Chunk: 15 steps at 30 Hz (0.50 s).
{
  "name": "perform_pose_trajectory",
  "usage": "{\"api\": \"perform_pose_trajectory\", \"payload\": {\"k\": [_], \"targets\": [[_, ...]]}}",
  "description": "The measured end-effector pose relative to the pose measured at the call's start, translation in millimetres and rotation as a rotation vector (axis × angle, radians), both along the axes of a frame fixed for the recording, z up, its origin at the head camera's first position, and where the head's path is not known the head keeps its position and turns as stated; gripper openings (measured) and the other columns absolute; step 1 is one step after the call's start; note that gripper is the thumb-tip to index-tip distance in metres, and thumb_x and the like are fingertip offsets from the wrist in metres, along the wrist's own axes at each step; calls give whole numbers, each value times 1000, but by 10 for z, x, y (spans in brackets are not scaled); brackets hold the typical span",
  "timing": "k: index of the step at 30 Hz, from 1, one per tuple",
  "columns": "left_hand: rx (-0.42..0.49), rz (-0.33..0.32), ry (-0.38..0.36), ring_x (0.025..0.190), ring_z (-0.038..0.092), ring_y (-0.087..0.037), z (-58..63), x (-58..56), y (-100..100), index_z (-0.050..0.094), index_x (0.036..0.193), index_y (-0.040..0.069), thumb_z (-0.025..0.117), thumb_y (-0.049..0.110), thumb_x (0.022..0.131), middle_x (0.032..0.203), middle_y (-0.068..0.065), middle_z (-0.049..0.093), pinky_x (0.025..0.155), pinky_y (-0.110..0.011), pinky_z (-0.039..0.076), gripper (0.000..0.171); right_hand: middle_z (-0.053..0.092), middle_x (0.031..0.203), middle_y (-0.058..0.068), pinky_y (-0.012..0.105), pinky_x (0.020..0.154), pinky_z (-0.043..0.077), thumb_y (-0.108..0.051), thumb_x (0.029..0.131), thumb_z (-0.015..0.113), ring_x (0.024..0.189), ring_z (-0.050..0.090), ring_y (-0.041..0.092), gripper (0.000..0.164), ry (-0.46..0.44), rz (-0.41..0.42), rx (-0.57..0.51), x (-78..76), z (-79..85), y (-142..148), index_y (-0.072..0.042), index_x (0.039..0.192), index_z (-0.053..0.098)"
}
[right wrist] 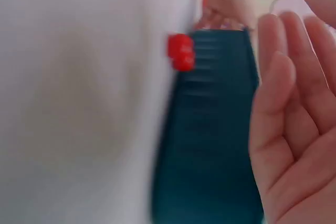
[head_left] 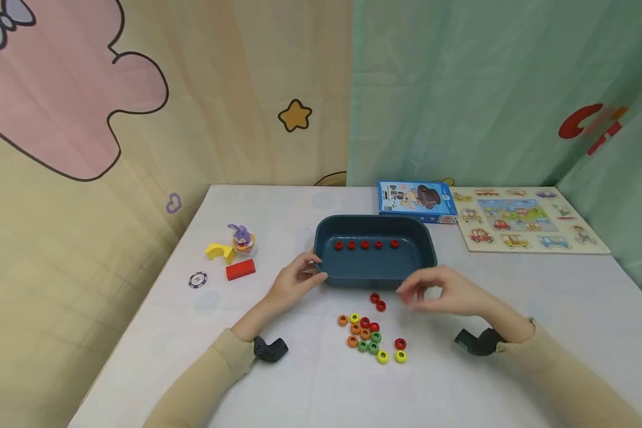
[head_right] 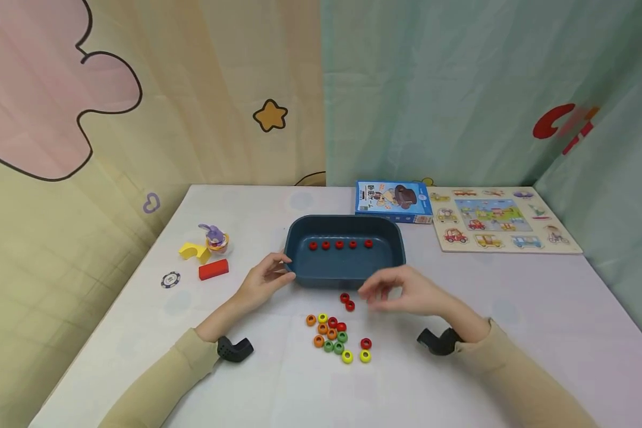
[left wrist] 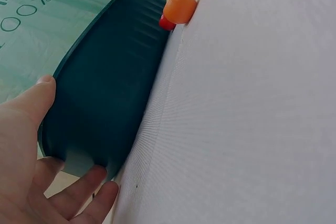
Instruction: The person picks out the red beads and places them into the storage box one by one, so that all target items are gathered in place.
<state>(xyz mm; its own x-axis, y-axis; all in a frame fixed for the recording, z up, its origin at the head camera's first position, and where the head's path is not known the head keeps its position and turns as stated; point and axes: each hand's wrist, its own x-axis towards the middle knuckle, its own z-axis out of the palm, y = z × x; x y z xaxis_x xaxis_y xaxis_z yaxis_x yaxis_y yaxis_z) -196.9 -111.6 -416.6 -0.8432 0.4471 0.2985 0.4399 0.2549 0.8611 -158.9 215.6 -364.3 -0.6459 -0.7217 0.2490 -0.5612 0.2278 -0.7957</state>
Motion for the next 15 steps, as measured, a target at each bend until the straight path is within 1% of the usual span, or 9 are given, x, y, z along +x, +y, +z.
{"api": "perform_pose_trajectory", "payload": {"k": [2,3,5,7,9,11,13,15], "targets": [[4,-3,-1,100,55,-28,0,-12,-2,47,109,-2,60,16,86,136,-25,33,84,-44,45,32,64,94,9,30,64,51,-1,78,67,79,59,16,25,-93,57,30,84,-200,-11,-4,102,62],[6,-4,-2,100,55,-28,-2,-15,-5,47,109,-1,60,16,86,136,-25,33,84,-44,45,31,64,95,9,31,64,51,-3,78,67,79,58,17,25,-132,70,44,101,-294,-13,-4,102,62],[11,-3,-2,100,55,-28,-7,-16,-9,48,109,-1,60,15,86,136,-24,33,84,-44,45,31,63,98,9,32,66,51,-8,78,69,81,58,20,27,-203,75,65,111,-456,-13,-6,104,61],[18,-5,-3,100,55,-28,-15,-14,-9,48,109,-1,60,14,86,136,-24,32,84,-44,45,31,63,100,8,32,67,50,-11,77,70,82,58,21,30,-243,66,70,106,-572,-8,-8,105,61],[20,-7,-7,99,55,-27,-23,-8,-5,47,109,-1,60,15,86,137,-24,32,84,-43,44,31,62,101,6,31,68,50,-14,76,71,84,57,21,32,-259,63,76,101,-647,-6,-9,106,61],[22,-9,-9,99,55,-27,-27,-2,-1,47,110,-2,60,15,86,137,-24,32,84,-43,44,32,62,101,4,29,69,49,-16,76,72,83,56,19,33,-256,59,91,102,-695,-6,-11,106,61],[27,-11,-10,99,55,-27,-29,4,4,47,110,-2,60,14,86,137,-23,32,85,-43,44,32,63,100,2,27,67,48,-18,76,72,83,56,17,33,-258,58,112,107,-721,-7,-13,106,62],[32,-11,-7,99,55,-28,-28,8,6,47,110,-3,60,14,86,137,-24,32,85,-44,44,32,63,97,1,25,63,46,-19,76,72,80,55,17,32,-257,54,135,112,-734,-11,-15,106,62]]}}
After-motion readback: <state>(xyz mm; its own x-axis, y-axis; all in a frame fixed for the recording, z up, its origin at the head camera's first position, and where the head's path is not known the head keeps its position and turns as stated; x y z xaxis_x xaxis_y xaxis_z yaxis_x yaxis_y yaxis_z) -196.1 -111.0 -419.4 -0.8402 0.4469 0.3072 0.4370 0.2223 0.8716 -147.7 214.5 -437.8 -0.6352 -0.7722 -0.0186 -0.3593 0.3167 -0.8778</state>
